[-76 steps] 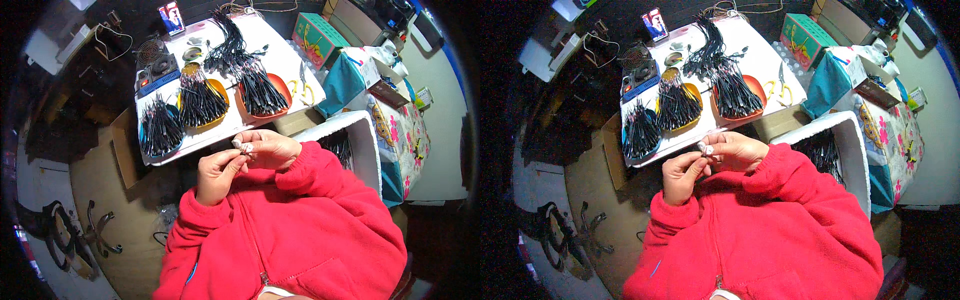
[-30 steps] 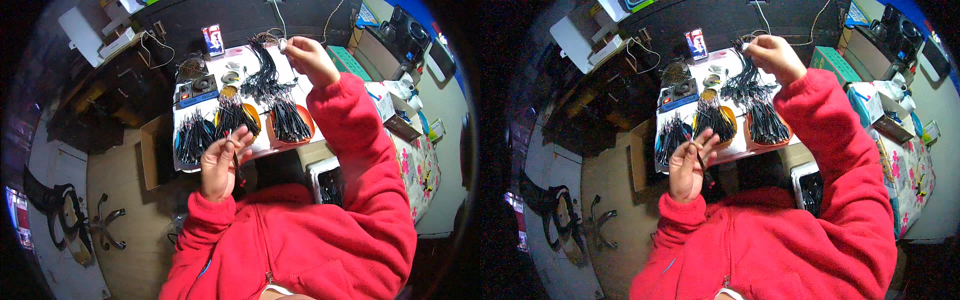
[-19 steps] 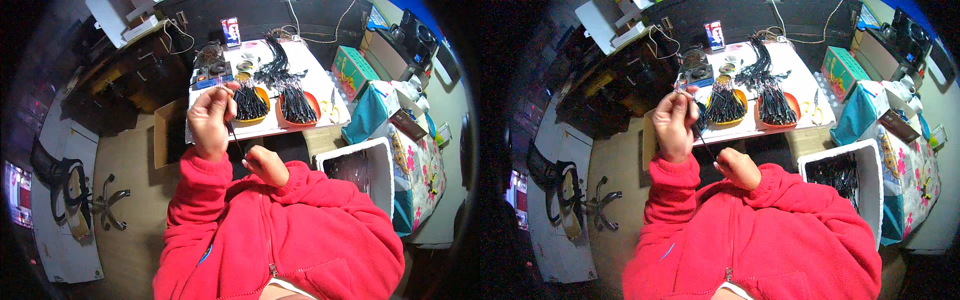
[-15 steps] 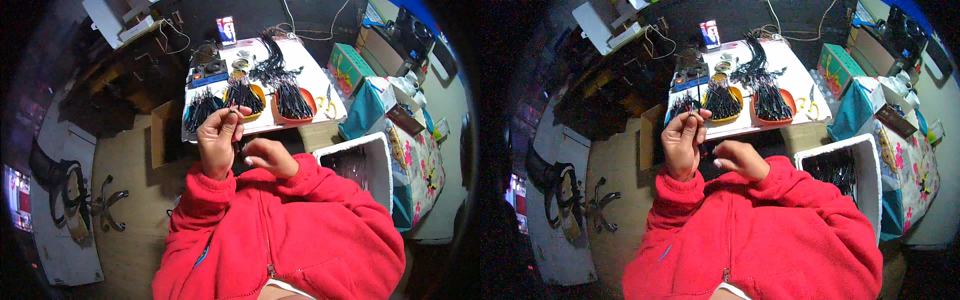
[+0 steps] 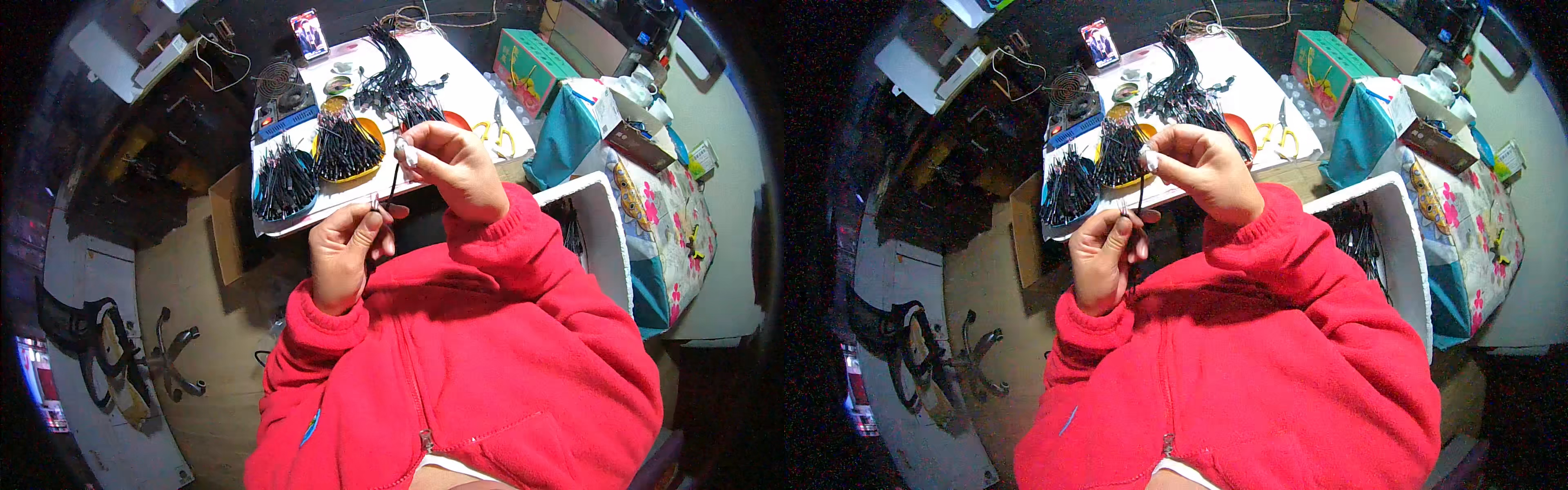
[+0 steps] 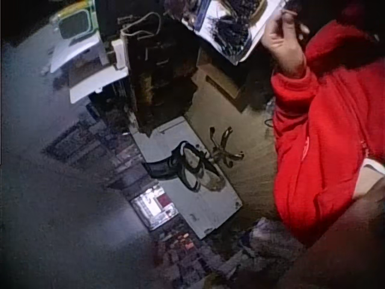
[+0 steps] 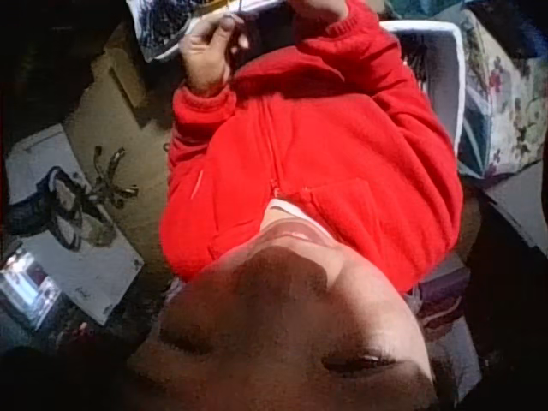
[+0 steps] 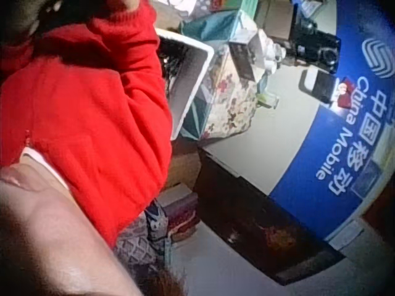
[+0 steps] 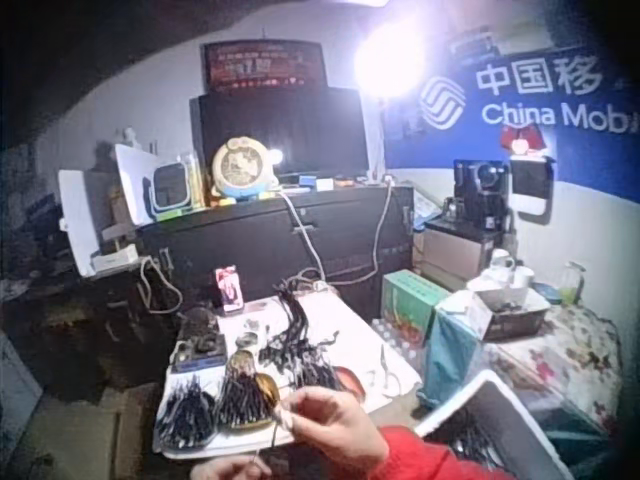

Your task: The person repeatedly picks small black wires from bowls on a table, attaches a small white connector to each wire end, and places the finished unit into a white box. The process is repeated continuously with both hands.

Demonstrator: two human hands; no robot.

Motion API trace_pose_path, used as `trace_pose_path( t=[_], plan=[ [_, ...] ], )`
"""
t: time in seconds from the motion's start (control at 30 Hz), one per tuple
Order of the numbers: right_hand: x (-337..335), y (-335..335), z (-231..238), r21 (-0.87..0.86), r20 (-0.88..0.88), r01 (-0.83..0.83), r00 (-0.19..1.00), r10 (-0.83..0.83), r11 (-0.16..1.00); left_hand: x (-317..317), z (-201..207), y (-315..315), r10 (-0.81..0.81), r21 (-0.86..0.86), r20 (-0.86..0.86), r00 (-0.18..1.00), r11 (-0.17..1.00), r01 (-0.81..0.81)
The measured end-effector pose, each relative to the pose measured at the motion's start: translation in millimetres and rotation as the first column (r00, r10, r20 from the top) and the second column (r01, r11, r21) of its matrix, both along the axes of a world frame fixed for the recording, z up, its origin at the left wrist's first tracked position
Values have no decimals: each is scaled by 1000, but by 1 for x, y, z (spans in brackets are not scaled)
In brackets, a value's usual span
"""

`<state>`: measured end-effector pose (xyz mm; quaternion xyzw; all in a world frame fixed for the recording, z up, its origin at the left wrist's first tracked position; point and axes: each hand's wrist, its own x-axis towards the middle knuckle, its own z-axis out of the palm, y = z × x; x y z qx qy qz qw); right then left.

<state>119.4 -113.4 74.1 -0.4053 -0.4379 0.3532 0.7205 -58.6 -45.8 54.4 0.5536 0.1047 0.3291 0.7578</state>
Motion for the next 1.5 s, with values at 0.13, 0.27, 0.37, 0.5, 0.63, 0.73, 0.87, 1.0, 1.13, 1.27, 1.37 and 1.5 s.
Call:
trace_pose_path(
  t=[0.13, 0.27, 0.37, 0.5, 0.63, 0.73, 0.87, 1.0, 1.13, 1.27, 1.37, 1.5],
  plan=[
    [-13, -7, -4, 44, 32, -20, 999, 19, 999, 11, 9, 4, 87, -38, -5, 996, 995, -87],
    [-17, -11, -4, 20, 313, 103, 944, -104, 995, 18, 14, -2, 73, -13, 14, 997, 997, -72],
    [-19, -12, -6, 52, 212, 84, 973, -93, 995, 17, 15, -5, 78, -17, 5, 997, 997, -78],
    [-29, -16, -10, 59, -106, -51, 993, 57, 997, 13, 12, -10, 135, 14, -20, 991, 991, -135],
    [-36, -17, -16, 143, -503, -275, 807, 309, 951, 11, 8, -14, 128, 15, 43, 991, 992, -129],
    [-40, -17, -21, 120, -586, -346, 732, 348, 931, 10, 6, -14, 97, -45, 51, 994, 994, -94],
    [-36, -17, -23, 86, -518, -333, 790, 328, 939, 3, 7, -7, -55, -100, 19, 998, 993, 56],
    [-27, -22, -21, -18, -409, -328, 864, 292, 945, -2, 7, -3, -145, -104, -34, 989, 985, 141],
    [-17, -23, -22, 18, -495, -481, 757, 426, 877, -1, 5, -4, -169, -91, -95, 981, 983, 161],
    [-14, -20, -27, -32, -503, -528, 742, 443, 849, -1, 2, -7, -127, -46, -110, 986, 991, 123],
    [-17, -19, -32, -73, -577, -544, 707, 410, 836, -1, -2, -5, -111, -42, -133, 985, 993, 106],
    [-27, -19, -45, -102, -621, -493, 710, 332, 864, 2, -9, 2, -109, -66, -161, 981, 993, 99]
  ],
)
